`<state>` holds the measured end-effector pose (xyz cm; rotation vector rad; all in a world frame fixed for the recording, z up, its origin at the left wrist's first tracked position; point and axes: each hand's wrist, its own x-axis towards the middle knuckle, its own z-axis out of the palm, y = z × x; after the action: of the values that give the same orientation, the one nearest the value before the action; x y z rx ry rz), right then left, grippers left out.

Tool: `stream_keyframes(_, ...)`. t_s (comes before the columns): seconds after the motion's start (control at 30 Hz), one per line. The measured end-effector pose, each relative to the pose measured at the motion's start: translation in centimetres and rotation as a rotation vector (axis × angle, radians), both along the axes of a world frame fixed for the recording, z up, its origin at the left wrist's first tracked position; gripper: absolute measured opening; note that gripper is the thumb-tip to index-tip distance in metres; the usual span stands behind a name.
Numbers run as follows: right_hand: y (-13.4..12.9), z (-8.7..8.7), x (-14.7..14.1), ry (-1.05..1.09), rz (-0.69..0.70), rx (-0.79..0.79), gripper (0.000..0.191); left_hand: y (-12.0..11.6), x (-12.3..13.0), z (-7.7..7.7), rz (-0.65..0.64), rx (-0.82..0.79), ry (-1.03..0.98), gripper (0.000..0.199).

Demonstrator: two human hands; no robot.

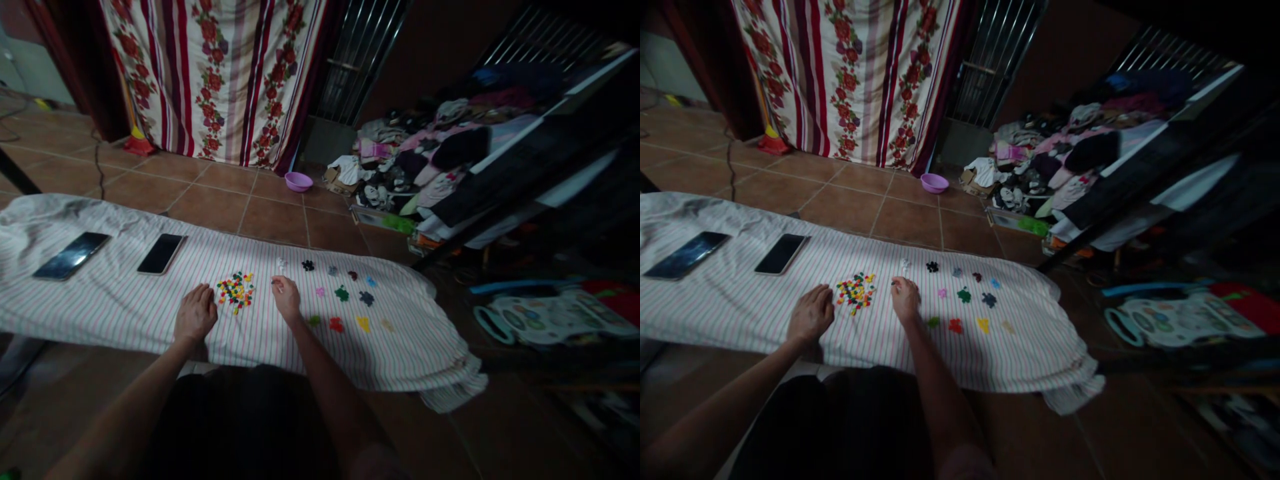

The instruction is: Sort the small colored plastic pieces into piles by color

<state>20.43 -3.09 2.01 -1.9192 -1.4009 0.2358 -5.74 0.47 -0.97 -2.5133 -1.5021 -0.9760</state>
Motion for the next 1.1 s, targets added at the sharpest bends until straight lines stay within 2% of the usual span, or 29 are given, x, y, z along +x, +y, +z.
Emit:
stream_keyframes(0.27,-3.4,-0.4,5.3,-0.056,-0.102,0.059,0.024,0.0,-0.2,0.2,-0.033,-0.007,-0.049,0.032)
stream_keyframes(0.5,-7.0,-0.8,11.1,-0.065,-0.261,0.088,0.027,0.0,-0.2,0.5,-0.047,0.015,-0.032,0.032)
stream_keyframes(0.8,-10.5,-0.2,16.2,-0.095,-0.49,0.071,0.032,0.1,-0.3,0.2,-0.059,0.034,-0.018,0.03)
stream_keyframes(0.93,-11.6,0.3,18.3,-0.138,-0.581,-0.003,0.032,0.2,-0.3,0.0,-0.055,0.043,-0.004,0.03)
stream_keyframes(1.1,-12.5,0.5,20.2,-0.194,-0.727,-0.166,0.031,0.3,-0.3,-0.1,-0.056,0.051,-0.012,0.03)
